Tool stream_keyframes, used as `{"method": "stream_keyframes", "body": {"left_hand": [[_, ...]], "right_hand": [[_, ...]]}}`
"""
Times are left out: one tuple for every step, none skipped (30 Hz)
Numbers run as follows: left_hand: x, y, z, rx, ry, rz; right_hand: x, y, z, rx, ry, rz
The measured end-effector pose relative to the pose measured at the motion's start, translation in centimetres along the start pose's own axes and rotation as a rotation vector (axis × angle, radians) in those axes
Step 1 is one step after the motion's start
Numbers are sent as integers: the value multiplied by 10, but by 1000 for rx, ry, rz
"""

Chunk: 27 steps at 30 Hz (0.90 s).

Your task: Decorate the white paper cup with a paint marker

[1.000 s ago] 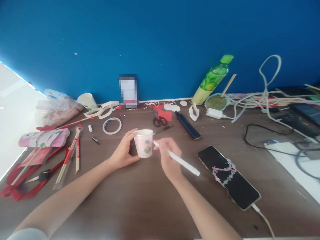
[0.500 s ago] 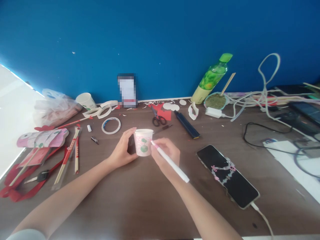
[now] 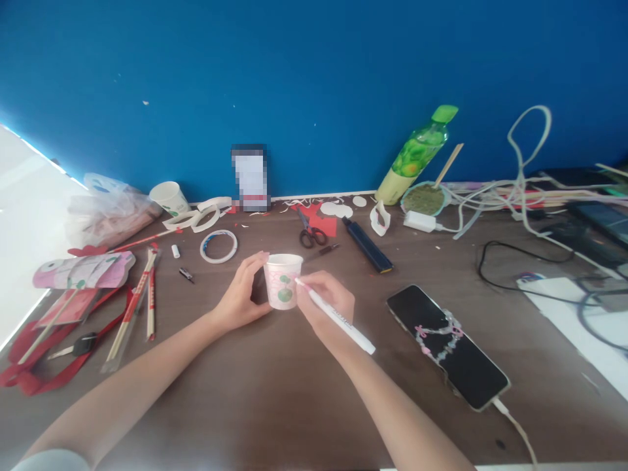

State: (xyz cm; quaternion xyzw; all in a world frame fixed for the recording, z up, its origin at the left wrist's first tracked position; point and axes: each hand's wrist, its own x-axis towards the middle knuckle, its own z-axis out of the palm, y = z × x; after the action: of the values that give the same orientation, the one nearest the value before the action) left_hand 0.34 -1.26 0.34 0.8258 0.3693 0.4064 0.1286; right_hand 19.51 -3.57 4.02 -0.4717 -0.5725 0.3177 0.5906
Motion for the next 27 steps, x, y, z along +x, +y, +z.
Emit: {"method": "stream_keyframes", "body": {"left_hand": [[0, 0, 0, -1, 3, 4], [0, 0, 0, -3, 5, 5], [0, 0, 0, -5, 5, 5], [0, 1, 0, -5, 4, 5], [0, 1, 0, -2, 3, 6], [0, 1, 0, 1, 2, 7], [0, 1, 0, 5, 1, 12], [1, 1, 0, 9, -1, 17], [1, 1, 0, 12, -2, 21], [1, 1, -1, 15, -2, 22], [1, 1, -1, 17, -3, 23], [1, 0, -1, 18, -5, 23], [1, 0, -1, 18, -5, 22], [1, 0, -1, 17, -4, 22], [1, 0, -1, 17, -2, 23], [1, 0, -1, 16, 1, 25], [1, 0, -1, 15, 3, 25], [1, 0, -1, 13, 4, 24], [1, 0, -1, 12, 2, 23], [1, 0, -1, 11, -1, 21], [1, 0, -1, 11, -4, 18], [1, 0, -1, 12, -5, 15], [1, 0, -1, 14, -7, 13], [1, 1, -1, 16, -6, 13], [1, 1, -1, 18, -6, 13], [1, 1, -1, 18, -4, 15], [1, 1, -1, 18, -2, 16]], "right_hand": [[0, 0, 0, 0, 3, 0], [0, 1, 0, -1, 5, 2], [0, 1, 0, -1, 6, 5], [0, 0, 0, 1, 2, 7], [0, 0, 1, 5, -1, 8], [0, 0, 1, 10, -5, 9], [0, -1, 1, 15, -8, 10], [0, -1, 1, 17, -8, 11], [0, -1, 1, 17, -8, 13], [0, 0, 1, 15, -8, 16], [0, 0, 1, 12, -8, 17], [0, 0, 1, 8, -9, 17], [0, 0, 0, 4, -9, 16], [0, 0, 0, 1, -10, 14], [0, 0, 0, -3, -9, 13], [1, 0, -1, -5, -6, 13], [1, 0, -1, -8, -2, 15], [1, 0, -1, -10, 3, 18], [2, -1, -1, -13, 8, 21], [2, -1, -1, -15, 12, 24], [2, -1, -1, -16, 17, 26], [3, -1, -1, -15, 19, 27], [3, -1, -1, -14, 21, 26], [3, -1, -1, -13, 20, 26], [3, -2, 0, -12, 18, 28], [3, -2, 0, -12, 16, 31], [3, -2, 0, -12, 15, 34]]}}
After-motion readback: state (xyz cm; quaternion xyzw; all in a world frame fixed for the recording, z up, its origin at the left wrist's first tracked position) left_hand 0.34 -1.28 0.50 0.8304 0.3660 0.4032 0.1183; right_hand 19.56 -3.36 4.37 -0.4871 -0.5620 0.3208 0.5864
